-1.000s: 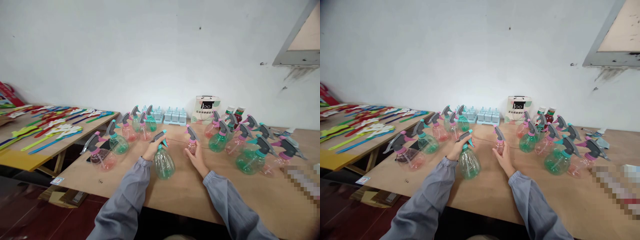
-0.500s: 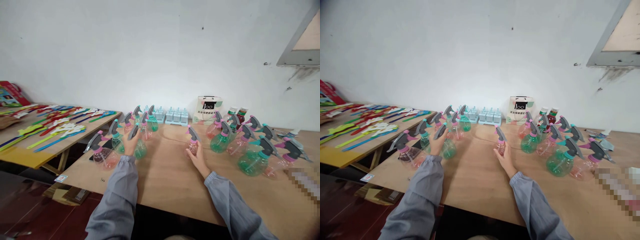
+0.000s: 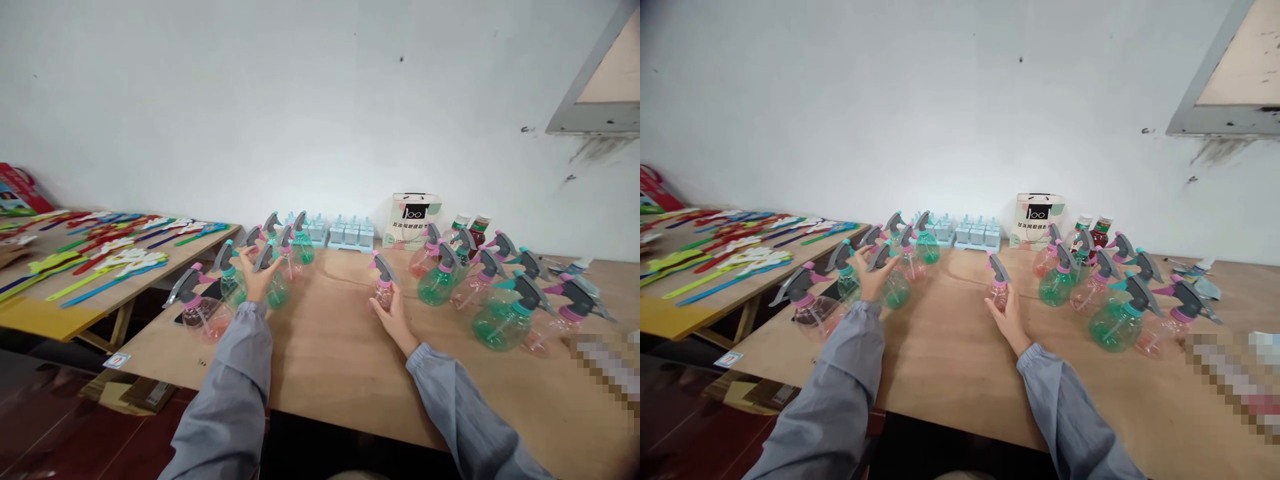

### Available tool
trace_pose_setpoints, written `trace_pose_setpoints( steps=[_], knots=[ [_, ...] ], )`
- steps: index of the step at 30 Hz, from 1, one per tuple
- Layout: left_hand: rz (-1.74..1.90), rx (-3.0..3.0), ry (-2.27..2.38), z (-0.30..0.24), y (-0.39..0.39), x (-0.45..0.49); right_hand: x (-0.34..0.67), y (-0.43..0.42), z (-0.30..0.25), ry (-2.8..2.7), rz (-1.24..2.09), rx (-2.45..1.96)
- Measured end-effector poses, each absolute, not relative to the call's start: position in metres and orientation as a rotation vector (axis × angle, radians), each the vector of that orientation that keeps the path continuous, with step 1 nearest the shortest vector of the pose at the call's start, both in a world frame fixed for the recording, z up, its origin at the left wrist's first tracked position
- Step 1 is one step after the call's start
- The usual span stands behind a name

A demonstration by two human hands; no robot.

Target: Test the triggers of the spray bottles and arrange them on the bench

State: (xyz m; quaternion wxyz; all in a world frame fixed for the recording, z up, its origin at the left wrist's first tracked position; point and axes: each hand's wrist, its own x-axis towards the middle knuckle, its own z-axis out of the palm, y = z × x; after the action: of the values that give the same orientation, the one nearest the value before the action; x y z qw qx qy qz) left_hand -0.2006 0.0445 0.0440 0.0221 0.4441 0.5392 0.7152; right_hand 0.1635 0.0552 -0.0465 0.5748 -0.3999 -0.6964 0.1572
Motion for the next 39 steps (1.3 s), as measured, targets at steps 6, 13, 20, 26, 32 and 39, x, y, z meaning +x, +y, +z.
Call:
trace_pose_setpoints(
  steps=[6, 13, 20, 26, 32, 39],
  knots=[
    [2.554, 1.570, 1.480, 0.039, 0.036, -0.206, 0.164, 0.053, -0.045, -1.636, 0.383, -0.951],
    [2.919, 1.941, 1.503, 0.048, -0.002, -0.136, 0.162, 0.049, -0.045, -1.667, 0.353, -0.931],
    [1.599, 1.973, 1.404, 0.041, 0.003, -0.011, 0.150, 0.028, -0.045, -1.805, 0.329, -0.839],
    [1.607, 1.606, 1.341, 0.032, 0.013, 0.018, 0.148, 0.018, -0.049, -1.949, 0.250, -0.818],
    [1.581, 1.379, 1.185, 0.049, -0.004, -0.005, 0.206, 0.044, -0.006, -1.419, -0.140, -1.043],
    [1.537, 1.333, 0.976, 0.066, -0.012, -0.035, 0.263, 0.099, -0.019, -1.206, -0.266, -1.332]
  ],
)
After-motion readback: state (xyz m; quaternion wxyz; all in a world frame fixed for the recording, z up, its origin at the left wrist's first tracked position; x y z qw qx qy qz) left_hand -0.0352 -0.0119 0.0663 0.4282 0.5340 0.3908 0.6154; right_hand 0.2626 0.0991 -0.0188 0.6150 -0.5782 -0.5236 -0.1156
